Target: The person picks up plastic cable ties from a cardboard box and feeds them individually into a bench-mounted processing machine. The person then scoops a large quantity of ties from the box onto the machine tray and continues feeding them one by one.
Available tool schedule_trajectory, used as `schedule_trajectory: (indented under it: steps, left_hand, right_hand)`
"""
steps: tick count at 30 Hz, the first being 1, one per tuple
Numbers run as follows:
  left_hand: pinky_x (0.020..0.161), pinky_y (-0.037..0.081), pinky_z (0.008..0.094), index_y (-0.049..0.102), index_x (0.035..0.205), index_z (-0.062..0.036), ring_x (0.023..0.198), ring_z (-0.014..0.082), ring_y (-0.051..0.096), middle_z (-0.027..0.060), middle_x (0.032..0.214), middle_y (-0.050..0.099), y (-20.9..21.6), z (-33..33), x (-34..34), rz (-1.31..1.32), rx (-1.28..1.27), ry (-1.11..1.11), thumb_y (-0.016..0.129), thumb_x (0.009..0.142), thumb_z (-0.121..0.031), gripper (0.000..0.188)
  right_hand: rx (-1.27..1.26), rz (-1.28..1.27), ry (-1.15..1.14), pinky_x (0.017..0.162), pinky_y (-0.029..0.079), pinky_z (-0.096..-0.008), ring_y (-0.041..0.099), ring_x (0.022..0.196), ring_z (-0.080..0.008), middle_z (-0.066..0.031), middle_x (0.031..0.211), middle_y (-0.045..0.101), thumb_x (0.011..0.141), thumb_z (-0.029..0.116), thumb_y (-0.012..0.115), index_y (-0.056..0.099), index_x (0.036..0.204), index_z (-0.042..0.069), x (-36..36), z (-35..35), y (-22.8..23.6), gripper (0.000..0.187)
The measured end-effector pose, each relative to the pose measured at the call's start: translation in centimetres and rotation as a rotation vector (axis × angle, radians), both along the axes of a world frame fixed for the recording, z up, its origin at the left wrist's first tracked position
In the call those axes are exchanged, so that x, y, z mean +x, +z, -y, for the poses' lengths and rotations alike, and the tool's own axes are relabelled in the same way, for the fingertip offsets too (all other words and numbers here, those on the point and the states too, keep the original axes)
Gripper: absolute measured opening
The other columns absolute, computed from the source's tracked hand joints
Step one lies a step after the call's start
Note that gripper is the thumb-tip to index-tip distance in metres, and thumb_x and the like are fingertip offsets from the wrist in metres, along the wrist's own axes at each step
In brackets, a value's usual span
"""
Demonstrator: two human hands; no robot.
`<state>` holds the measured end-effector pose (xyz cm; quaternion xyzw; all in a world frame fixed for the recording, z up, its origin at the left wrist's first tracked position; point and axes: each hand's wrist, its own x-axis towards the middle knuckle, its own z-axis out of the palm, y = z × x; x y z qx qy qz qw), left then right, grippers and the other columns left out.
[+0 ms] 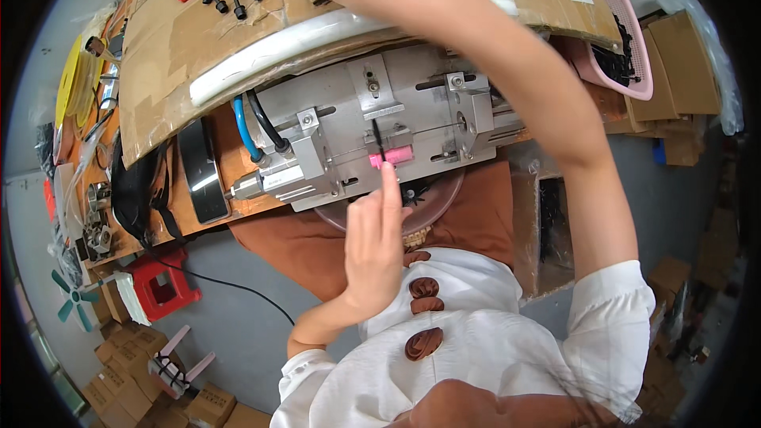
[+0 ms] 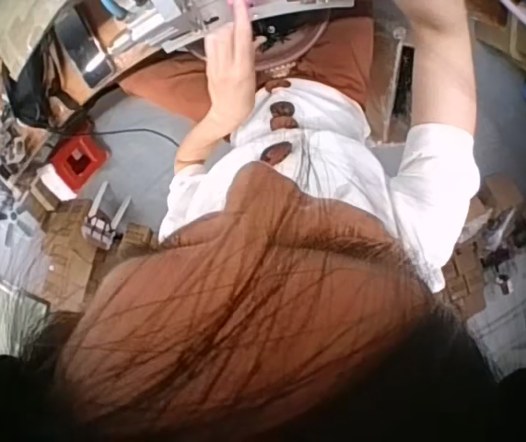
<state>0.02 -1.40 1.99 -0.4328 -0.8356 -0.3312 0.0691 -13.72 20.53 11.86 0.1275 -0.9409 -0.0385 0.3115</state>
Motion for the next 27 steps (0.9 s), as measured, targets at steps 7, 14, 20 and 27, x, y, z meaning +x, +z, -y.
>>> schedule_trajectory:
  steps: [7,14,20,27]
  left_hand:
    - [0.073,0.043,0.0374,0.039,0.138,0.0043,0.084,0.0259,0.049,0.0105,0.092,0.051,-1.3,-1.2,0.0,0.013,-0.159,-0.004,0.067,0.072,0.008,0.071]
    - [0.074,0.044,0.037,0.041,0.138,0.0011,0.084,0.0266,0.05,0.0108,0.092,0.051,-0.3,-0.6,-0.8,0.045,-0.147,-0.058,0.069,0.072,0.004,0.071]
    - [0.08,0.044,0.0427,0.06,0.109,-0.0031,0.091,0.035,0.054,0.0174,0.092,0.055,7.6,-3.2,-15.2,-0.31,0.034,0.205,0.059,0.085,-0.005,0.024]
    - [0.068,0.047,0.0345,0.066,0.093,-0.0011,0.071,0.0237,0.059,0.0122,0.084,0.061,9.1,-3.5,-21.9,-0.042,-0.107,0.123,0.068,0.08,-0.01,0.016]
  right_hand:
    - [-0.569,0.216,0.142,0.064,0.052,-0.0365,0.066,0.074,-0.0304,-0.0212,0.073,0.064,0.081,0.008,0.061,0.065,0.083,-0.008,1.2,-0.4,4.9,0.016]
    - [-1.047,0.016,0.024,0.046,0.036,-0.0144,0.057,0.064,-0.0046,-0.0079,0.089,0.071,0.087,0.006,0.062,0.066,0.097,0.001,13.7,0.2,0.9,0.012]
    - [-0.726,0.056,0.088,0.051,0.047,-0.0286,0.06,0.061,-0.0203,-0.0082,0.075,0.062,0.069,0.001,0.076,0.061,0.11,-0.001,20.7,6.5,-8.9,0.044]
    - [-0.677,0.176,0.012,0.045,0.042,-0.029,0.051,0.05,-0.0133,-0.003,0.059,0.049,0.074,0.004,0.072,0.05,0.129,-0.004,19.7,9.2,-12.5,0.06]
